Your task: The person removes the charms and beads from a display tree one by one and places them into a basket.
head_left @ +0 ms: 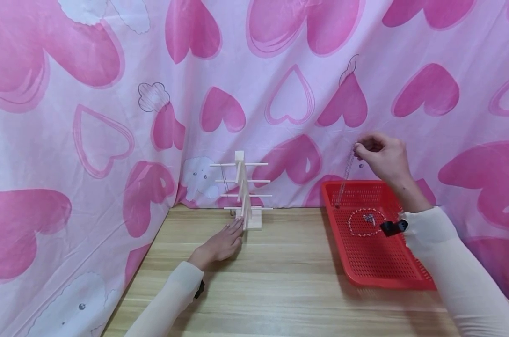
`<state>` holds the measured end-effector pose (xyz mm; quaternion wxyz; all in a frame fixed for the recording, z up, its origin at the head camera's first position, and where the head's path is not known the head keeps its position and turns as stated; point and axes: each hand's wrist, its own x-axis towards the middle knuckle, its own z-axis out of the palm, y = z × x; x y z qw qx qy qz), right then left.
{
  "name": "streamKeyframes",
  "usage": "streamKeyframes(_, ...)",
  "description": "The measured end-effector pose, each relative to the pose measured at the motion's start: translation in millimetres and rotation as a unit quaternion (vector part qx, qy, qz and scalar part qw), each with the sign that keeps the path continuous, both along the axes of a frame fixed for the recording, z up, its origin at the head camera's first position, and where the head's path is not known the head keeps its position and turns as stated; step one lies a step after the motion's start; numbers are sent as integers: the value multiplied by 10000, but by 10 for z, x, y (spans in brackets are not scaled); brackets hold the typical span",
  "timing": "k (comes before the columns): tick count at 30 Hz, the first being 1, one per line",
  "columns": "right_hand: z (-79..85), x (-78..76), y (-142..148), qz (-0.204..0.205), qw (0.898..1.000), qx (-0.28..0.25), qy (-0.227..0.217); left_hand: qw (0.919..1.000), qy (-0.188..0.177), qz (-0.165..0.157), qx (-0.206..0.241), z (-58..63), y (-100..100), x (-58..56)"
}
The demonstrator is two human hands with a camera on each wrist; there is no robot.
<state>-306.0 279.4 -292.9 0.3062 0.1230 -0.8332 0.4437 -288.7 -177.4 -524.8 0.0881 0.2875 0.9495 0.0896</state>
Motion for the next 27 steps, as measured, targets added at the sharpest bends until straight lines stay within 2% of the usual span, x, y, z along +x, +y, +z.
streamKeyframes(6, -84, -56, 78, -147, 9996, 204, -98, 10000, -9, -25, 63, -19, -13, -4)
streamKeyframes(13, -169, -122, 157, -307, 9990, 193, -274, 9997, -7, -32, 233, -4, -15, 8)
streamKeyframes(18, -209, -156, 211, -443, 9974, 280, -501, 9999, -22, 20, 141, -10, -15, 5)
streamKeyframes(27, -384, -246, 304, -630, 9927, 576, -858, 9999, -6, -9, 110, 0, -21, 7)
